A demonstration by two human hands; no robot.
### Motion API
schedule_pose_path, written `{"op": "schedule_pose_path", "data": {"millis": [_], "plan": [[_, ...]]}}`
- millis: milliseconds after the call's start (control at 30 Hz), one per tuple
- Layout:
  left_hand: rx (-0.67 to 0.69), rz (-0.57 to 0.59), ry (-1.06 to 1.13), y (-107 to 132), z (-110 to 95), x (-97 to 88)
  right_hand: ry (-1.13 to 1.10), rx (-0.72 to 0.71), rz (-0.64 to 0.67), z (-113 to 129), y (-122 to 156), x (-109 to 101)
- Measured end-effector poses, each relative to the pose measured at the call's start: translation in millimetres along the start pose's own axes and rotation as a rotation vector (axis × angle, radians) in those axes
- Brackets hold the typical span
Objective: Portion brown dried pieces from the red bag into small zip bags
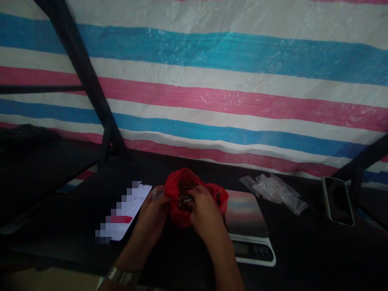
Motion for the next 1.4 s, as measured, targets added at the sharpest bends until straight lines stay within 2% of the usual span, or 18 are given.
{"op": "schedule_pose_path", "data": {"millis": [500, 600, 700, 767, 1000, 1233, 1400], "plan": [[0.057, -0.157, 0.081, 10, 5, 3.3, -0.259, 0.206, -0.077, -20, 0, 9], [0.194, -0.147, -0.055, 7, -6, -0.7, -0.458, 0.207, -0.083, -29, -2, 11], [0.432, -0.054, -0.277, 10, -22, 3.6, -0.645, 0.196, -0.076, -37, -4, 10], [0.537, 0.033, -0.395, 16, -26, 9.6, -0.708, 0.182, -0.099, -40, -4, 4], [0.698, 0.184, -0.959, 28, -12, 21.9, -0.798, 0.058, -0.087, -22, 8, -26], [0.963, 0.46, -1.191, 41, -4, 46.1, -0.571, -0.046, -0.116, -12, 22, -48], [1.015, 0.569, -1.246, 58, 3, 57.9, -0.408, -0.101, -0.113, -9, 28, -57]]}}
Point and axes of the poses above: each hand's wrist, its own y-axis away from the middle knuckle, its own x-axis out of the palm, z = x × y, the point moved 7 cm from there along -y, towards the middle knuckle, and after that the axes turned 3 degrees about x, right-handed, at the moved point
